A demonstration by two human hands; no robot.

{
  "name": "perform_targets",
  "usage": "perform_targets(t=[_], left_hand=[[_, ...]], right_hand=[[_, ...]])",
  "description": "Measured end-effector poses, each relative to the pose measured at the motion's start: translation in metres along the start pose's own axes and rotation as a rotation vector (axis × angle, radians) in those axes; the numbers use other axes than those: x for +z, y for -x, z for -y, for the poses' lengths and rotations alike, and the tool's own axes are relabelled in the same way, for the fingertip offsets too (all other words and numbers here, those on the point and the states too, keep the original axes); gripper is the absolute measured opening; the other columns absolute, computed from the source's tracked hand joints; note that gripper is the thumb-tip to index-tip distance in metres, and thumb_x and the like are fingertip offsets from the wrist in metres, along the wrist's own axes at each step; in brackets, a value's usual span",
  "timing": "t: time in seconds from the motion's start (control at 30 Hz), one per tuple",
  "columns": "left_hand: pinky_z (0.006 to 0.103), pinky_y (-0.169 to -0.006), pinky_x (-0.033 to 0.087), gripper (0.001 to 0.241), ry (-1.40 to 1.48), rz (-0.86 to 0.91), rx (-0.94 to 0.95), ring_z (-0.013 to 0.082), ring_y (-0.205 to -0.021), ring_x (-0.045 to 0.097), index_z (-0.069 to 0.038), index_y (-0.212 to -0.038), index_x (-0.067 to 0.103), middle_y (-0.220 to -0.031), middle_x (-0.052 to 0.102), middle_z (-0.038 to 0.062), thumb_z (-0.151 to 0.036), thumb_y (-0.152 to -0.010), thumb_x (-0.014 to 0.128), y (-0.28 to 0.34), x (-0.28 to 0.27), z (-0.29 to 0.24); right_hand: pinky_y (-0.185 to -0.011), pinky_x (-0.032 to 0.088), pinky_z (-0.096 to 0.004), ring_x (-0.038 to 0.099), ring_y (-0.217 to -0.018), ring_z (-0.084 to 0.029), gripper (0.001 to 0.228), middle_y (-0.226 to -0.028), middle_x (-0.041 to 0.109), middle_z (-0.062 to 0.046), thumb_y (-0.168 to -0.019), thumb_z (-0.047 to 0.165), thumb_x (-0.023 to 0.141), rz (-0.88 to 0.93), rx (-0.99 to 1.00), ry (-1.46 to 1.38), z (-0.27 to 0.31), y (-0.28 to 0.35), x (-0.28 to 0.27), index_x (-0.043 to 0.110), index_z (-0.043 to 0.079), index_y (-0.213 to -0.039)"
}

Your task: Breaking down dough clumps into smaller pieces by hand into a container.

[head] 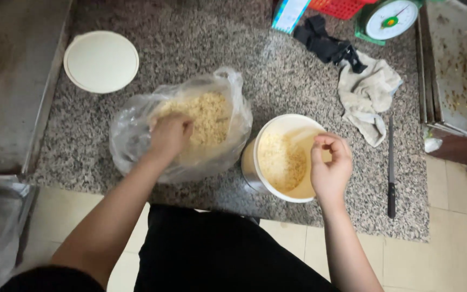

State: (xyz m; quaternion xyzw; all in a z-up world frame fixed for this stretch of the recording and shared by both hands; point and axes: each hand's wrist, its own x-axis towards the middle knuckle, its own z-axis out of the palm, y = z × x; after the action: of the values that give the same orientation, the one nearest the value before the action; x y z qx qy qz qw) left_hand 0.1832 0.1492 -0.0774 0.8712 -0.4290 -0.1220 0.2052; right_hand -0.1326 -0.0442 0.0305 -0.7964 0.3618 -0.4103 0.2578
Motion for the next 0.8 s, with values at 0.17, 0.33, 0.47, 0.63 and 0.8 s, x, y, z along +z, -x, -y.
perform_targets(t=[0.17, 0.33, 0.47, 0.63, 0.8], left_hand=[[0.0440, -0.103, 0.034, 0.026, -0.162, 0.036, 0.026, 0.0230, -0.108, 0.069, -0.023, -0.115, 0.076, -0.110, 0.071, 0.000, -0.036, -0.097, 0.062, -0.027, 0.027, 0.006], [0.0432, -0.102, 0.034, 0.027, -0.234, 0.070, 0.072, 0.0288, -0.113, 0.067, -0.020, -0.113, 0.077, -0.114, 0.068, 0.004, -0.034, -0.092, 0.068, -0.037, 0.029, -0.003], [0.0433, -0.100, 0.035, 0.023, -0.286, 0.060, 0.042, 0.0307, -0.110, 0.068, -0.020, -0.102, 0.080, -0.111, 0.069, 0.006, -0.035, -0.090, 0.068, -0.039, 0.034, 0.001], [0.0424, -0.099, 0.039, 0.027, -0.116, 0.047, -0.045, 0.0332, -0.110, 0.069, -0.014, -0.105, 0.079, -0.111, 0.068, 0.008, -0.033, -0.090, 0.068, -0.017, 0.003, -0.010], [0.0429, -0.078, 0.064, 0.031, 1.070, -0.151, -0.391, 0.0373, -0.090, 0.075, 0.007, -0.111, 0.071, -0.097, 0.069, 0.026, -0.008, -0.084, 0.076, 0.019, -0.045, -0.042]], right_hand=[[-0.080, 0.048, -0.032, 0.061, -0.087, -0.025, 0.014, -0.105, 0.071, -0.011, -0.090, -0.006, 0.070, -0.006, -0.009, 0.016, 0.001, 0.000, 0.000, 0.073, 0.007, -0.094], [-0.080, 0.048, -0.034, 0.061, -0.084, -0.026, 0.013, -0.103, 0.072, -0.011, -0.089, -0.004, 0.070, -0.003, -0.008, 0.046, 0.000, -0.001, 0.000, 0.073, 0.008, -0.092], [-0.080, 0.048, -0.033, 0.061, -0.083, -0.024, 0.014, -0.103, 0.072, -0.009, -0.089, -0.004, 0.069, -0.010, -0.004, 0.043, -0.004, 0.000, 0.001, 0.073, 0.009, -0.093], [-0.079, 0.048, -0.033, 0.061, -0.082, -0.023, 0.015, -0.102, 0.072, -0.008, -0.089, -0.004, 0.070, -0.016, -0.003, 0.057, -0.005, -0.001, 0.001, 0.073, 0.010, -0.092], [-0.079, 0.048, -0.032, 0.061, -0.082, -0.023, 0.015, -0.102, 0.072, -0.008, -0.089, -0.004, 0.069, -0.013, 0.011, 0.038, -0.001, 0.000, 0.000, 0.074, 0.009, -0.094]])
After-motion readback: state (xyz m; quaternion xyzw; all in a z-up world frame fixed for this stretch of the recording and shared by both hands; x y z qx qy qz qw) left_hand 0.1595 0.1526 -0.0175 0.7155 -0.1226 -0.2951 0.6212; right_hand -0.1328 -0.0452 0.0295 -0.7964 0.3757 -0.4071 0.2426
